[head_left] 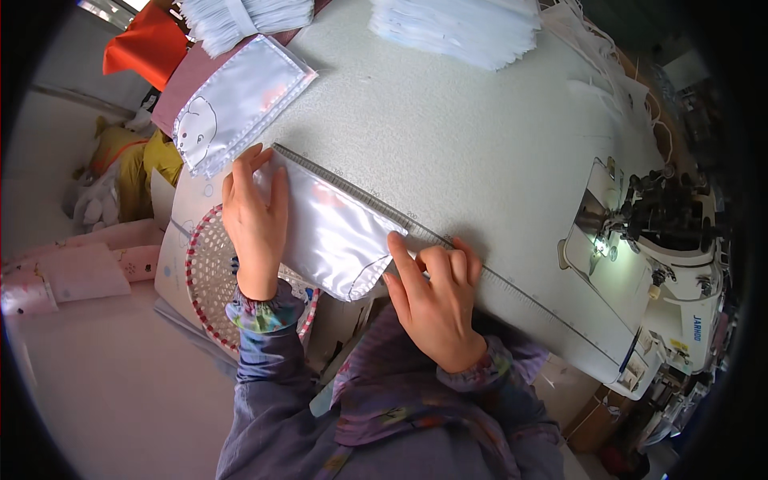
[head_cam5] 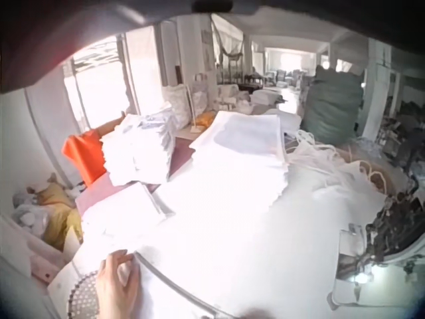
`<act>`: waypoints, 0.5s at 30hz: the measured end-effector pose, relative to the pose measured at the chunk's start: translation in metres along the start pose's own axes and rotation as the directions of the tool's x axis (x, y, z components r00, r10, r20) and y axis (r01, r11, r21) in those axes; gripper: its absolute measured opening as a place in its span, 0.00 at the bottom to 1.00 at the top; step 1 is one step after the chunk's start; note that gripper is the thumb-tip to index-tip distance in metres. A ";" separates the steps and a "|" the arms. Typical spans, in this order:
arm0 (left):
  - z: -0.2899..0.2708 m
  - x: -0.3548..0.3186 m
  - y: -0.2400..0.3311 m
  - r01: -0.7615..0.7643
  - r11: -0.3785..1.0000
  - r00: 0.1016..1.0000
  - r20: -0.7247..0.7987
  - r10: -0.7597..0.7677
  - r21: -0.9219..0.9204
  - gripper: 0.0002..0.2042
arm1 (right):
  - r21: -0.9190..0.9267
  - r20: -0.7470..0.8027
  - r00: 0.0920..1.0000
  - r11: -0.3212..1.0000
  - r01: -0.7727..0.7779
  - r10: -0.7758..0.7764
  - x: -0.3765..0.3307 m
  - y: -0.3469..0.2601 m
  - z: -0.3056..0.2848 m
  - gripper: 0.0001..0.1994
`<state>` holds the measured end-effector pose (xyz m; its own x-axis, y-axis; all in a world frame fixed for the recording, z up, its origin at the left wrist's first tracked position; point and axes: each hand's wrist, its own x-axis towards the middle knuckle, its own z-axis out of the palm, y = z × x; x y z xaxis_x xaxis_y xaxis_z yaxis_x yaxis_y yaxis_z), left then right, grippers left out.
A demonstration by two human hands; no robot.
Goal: Sewing the edges of white fabric pouches using an industrial sewing machine.
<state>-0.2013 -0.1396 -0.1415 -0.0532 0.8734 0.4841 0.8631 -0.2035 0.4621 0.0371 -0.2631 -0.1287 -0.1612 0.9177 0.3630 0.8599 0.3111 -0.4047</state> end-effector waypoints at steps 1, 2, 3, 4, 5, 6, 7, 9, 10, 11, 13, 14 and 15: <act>0.000 -0.003 -0.003 0.000 1.000 1.000 0.001 0.000 0.001 0.19 | 0.006 -0.002 1.000 1.000 0.000 0.000 0.000 0.000 0.000 0.26; 0.001 -0.008 -0.004 -0.020 1.000 0.996 -0.081 0.022 0.023 0.21 | 0.006 -0.004 1.000 1.000 0.002 -0.002 0.000 0.001 0.000 0.26; 0.001 -0.015 -0.004 -0.022 0.999 0.986 -0.164 0.028 0.038 0.24 | 0.006 -0.002 1.000 1.000 0.007 -0.007 -0.001 0.002 0.000 0.26; 0.003 -0.024 0.000 -0.039 0.998 0.985 -0.165 0.046 0.047 0.24 | 0.006 0.017 1.000 1.000 0.003 -0.003 -0.002 0.002 0.001 0.26; 0.006 -0.037 0.005 0.093 0.991 0.936 -0.332 -0.121 -0.098 0.27 | 0.007 -0.002 1.000 1.000 0.013 -0.013 -0.002 0.002 0.002 0.26; 0.006 -0.050 0.012 0.244 0.942 0.831 -0.451 -0.325 -0.229 0.30 | 0.005 -0.010 1.000 1.000 0.013 -0.013 -0.003 0.002 0.003 0.26; 0.004 -0.066 0.020 0.362 0.722 0.739 -0.291 -0.608 -0.590 0.31 | 0.003 0.000 1.000 1.000 -0.002 0.002 -0.002 0.001 0.003 0.27; -0.001 -0.093 0.030 0.456 0.371 0.591 -0.036 -0.806 -0.809 0.32 | 0.016 -0.008 1.000 1.000 0.010 -0.010 0.000 -0.002 0.001 0.27; -0.006 -0.101 0.031 0.542 0.037 0.560 0.327 -0.761 -0.840 0.28 | 0.037 -0.009 1.000 0.999 0.009 -0.009 0.004 -0.002 -0.004 0.27; -0.013 -0.103 0.030 0.618 -0.307 0.477 0.656 -0.585 -0.723 0.24 | 0.038 0.002 1.000 0.999 0.019 -0.019 0.009 -0.002 -0.011 0.27; -0.041 -0.079 0.010 0.629 0.048 0.624 0.468 -0.626 -0.776 0.21 | 0.392 0.011 0.999 0.919 0.042 -0.051 0.021 0.003 -0.037 0.26; -0.060 -0.055 -0.002 0.625 0.306 0.698 0.339 -0.631 -0.718 0.18 | 0.550 0.059 0.998 0.834 -0.050 0.021 0.025 0.008 -0.060 0.25; -0.079 -0.029 -0.013 0.515 0.461 0.799 0.210 -0.563 -0.723 0.16 | 0.658 0.049 0.999 0.751 -0.047 0.020 0.031 0.016 -0.088 0.24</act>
<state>-0.2506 -0.1976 -0.1028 -0.4234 0.9055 -0.0292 0.0076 0.0358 0.9993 0.0891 -0.2515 -0.0500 -0.1677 0.9346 0.3138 0.3346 0.3534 -0.8736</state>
